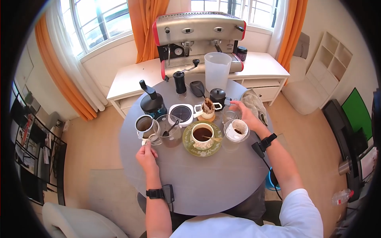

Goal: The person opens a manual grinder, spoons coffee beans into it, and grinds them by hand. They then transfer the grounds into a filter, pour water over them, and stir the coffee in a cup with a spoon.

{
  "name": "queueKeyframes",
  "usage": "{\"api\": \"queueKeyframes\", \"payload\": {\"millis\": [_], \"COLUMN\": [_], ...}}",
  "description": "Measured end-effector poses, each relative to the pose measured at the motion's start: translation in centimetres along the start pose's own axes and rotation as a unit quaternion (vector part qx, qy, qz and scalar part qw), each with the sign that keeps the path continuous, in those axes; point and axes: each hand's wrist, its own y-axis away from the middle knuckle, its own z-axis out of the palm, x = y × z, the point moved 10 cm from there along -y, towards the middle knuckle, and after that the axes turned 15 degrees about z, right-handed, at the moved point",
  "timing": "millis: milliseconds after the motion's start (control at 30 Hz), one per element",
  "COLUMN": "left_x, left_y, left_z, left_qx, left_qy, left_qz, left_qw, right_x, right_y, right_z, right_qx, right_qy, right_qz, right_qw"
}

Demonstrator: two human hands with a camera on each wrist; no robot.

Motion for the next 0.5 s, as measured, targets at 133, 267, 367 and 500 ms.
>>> {"api": "queueKeyframes", "payload": {"millis": [133, 267, 367, 500], "left_x": [-0.2, 0.3, 1.3, 3.2], "left_y": [-0.1, -0.2, -0.1, 0.3], "left_z": [-0.3, -0.2, -0.5, -0.7], "left_qx": [-0.005, -0.003, 0.001, 0.013], "left_qy": [0.011, 0.009, 0.013, 0.022], "left_qz": [0.0, 0.032, 0.076, 0.134], "left_qw": [1.0, 0.999, 0.997, 0.991], "right_x": [0.4, 0.4, -1.0, 3.0], "right_y": [-0.1, 0.4, 2.9, 5.6], "right_z": [0.5, 0.3, -2.2, -5.4], "right_qx": [-0.011, -0.016, 0.021, 0.151], "right_qy": [-0.025, 0.0, 0.006, -0.204], "right_qz": [-0.007, -0.024, 0.021, 0.022], "right_qw": [1.0, 1.0, 1.0, 0.967]}}
